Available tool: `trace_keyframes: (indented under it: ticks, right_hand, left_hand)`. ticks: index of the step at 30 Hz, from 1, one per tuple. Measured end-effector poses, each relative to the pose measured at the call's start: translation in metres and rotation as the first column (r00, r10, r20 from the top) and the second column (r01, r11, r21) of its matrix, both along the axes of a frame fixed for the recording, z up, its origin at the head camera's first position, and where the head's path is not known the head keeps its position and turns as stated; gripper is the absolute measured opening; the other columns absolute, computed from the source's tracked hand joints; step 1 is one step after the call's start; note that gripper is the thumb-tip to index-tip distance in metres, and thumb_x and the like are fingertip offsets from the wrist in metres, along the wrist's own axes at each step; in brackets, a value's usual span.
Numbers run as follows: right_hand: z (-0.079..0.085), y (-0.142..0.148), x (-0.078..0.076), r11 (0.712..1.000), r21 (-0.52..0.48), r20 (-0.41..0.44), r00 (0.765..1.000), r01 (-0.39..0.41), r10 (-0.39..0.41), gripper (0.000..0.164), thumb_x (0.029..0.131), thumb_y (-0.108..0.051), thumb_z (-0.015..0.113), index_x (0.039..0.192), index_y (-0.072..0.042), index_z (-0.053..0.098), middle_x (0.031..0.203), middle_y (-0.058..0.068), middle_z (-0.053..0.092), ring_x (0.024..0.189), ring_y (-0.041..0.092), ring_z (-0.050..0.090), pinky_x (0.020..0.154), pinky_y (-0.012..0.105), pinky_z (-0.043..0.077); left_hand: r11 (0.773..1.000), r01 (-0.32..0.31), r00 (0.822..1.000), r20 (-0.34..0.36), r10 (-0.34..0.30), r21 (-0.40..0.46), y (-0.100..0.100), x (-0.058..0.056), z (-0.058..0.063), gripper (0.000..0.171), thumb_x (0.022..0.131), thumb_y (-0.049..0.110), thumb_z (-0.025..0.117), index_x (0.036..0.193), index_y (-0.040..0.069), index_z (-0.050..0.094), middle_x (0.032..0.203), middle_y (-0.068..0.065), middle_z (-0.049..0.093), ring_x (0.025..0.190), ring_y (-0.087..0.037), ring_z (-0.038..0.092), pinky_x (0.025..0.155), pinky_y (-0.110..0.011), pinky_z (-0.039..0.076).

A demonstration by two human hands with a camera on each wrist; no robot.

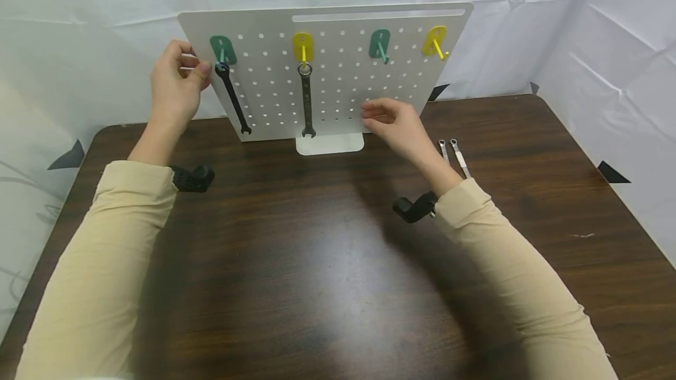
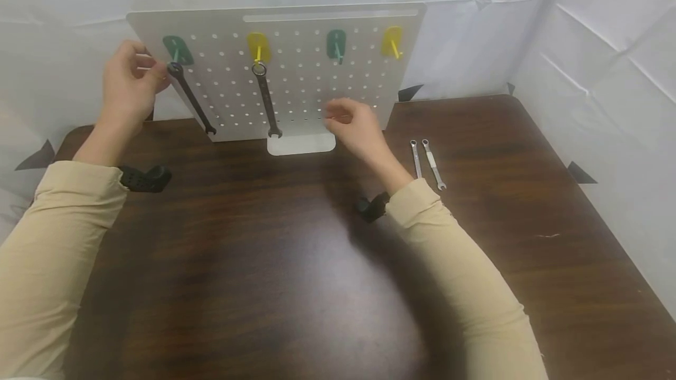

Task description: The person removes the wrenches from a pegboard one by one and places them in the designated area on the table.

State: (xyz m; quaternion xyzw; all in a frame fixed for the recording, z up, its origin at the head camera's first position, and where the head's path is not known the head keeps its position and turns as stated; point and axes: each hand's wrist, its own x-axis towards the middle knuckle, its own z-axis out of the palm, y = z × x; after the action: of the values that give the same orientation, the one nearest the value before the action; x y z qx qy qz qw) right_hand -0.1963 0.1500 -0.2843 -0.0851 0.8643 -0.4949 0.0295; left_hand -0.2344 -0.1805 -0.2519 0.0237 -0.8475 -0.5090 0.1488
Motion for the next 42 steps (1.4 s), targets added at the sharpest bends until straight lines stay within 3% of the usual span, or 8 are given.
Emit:
trace_keyframes:
  ticks: [7, 14, 22, 32, 42]
  right_hand:
    - [-0.002, -0.029, -0.002, 0.989, -0.135, 0.021, 0.998, -0.059, 0.062, 0.037, 0.096, -0.005, 0.054, 0.133, -0.003, 0.052, 0.133, 0.016, 0.057, 0.123, 0.025, 0.056, 0.106, 0.035, 0.049]
    - [-0.004, -0.051, -0.003, 0.966, -0.232, -0.001, 0.993, -0.112, 0.114, 0.048, 0.093, 0.002, 0.053, 0.139, -0.002, 0.043, 0.143, 0.014, 0.049, 0.133, 0.024, 0.048, 0.111, 0.030, 0.045]
    - [-0.003, -0.068, -0.004, 0.976, -0.176, -0.020, 0.992, -0.126, 0.124, 0.052, 0.093, 0.002, 0.053, 0.143, -0.003, 0.038, 0.149, 0.011, 0.042, 0.138, 0.022, 0.042, 0.118, 0.027, 0.036]
    - [-0.004, -0.080, -0.007, 0.966, -0.221, -0.009, 0.991, -0.132, 0.133, 0.053, 0.093, 0.005, 0.051, 0.143, -0.006, 0.039, 0.144, 0.013, 0.048, 0.136, 0.023, 0.044, 0.120, 0.034, 0.035]
    - [-0.005, -0.079, -0.002, 0.951, -0.284, 0.053, 0.989, -0.120, 0.141, 0.049, 0.093, 0.006, 0.050, 0.140, -0.004, 0.042, 0.136, 0.016, 0.053, 0.128, 0.027, 0.052, 0.109, 0.034, 0.048]
  left_hand:
    - [1.000, 0.007, 1.000, 0.001, -0.007, 0.018, 0.000, 0.000, 0.000, 0.008, 0.095, 0.014, 0.056, 0.100, 0.018, 0.051, 0.085, 0.013, 0.047, 0.075, 0.005, 0.053, 0.089, -0.018, 0.058]
    - [0.998, 0.008, 1.000, 0.009, -0.009, 0.056, 0.000, 0.001, -0.001, 0.011, 0.095, 0.013, 0.056, 0.093, 0.021, 0.049, 0.086, 0.012, 0.047, 0.075, 0.003, 0.053, 0.091, -0.019, 0.057]
    - [0.998, 0.013, 1.000, 0.009, -0.013, 0.065, -0.001, 0.000, -0.002, 0.013, 0.095, 0.013, 0.056, 0.090, 0.022, 0.048, 0.086, 0.011, 0.047, 0.075, 0.003, 0.053, 0.092, -0.019, 0.057]
    - [0.997, 0.004, 1.000, 0.016, -0.005, 0.073, 0.000, 0.000, -0.001, 0.015, 0.094, 0.012, 0.057, 0.089, 0.022, 0.048, 0.085, 0.011, 0.047, 0.073, 0.004, 0.053, 0.090, -0.019, 0.057]
    - [0.998, 0.018, 1.000, 0.002, -0.018, 0.060, 0.000, 0.001, 0.000, 0.015, 0.095, 0.011, 0.056, 0.089, 0.022, 0.048, 0.084, 0.011, 0.046, 0.072, 0.004, 0.053, 0.083, -0.011, 0.057]
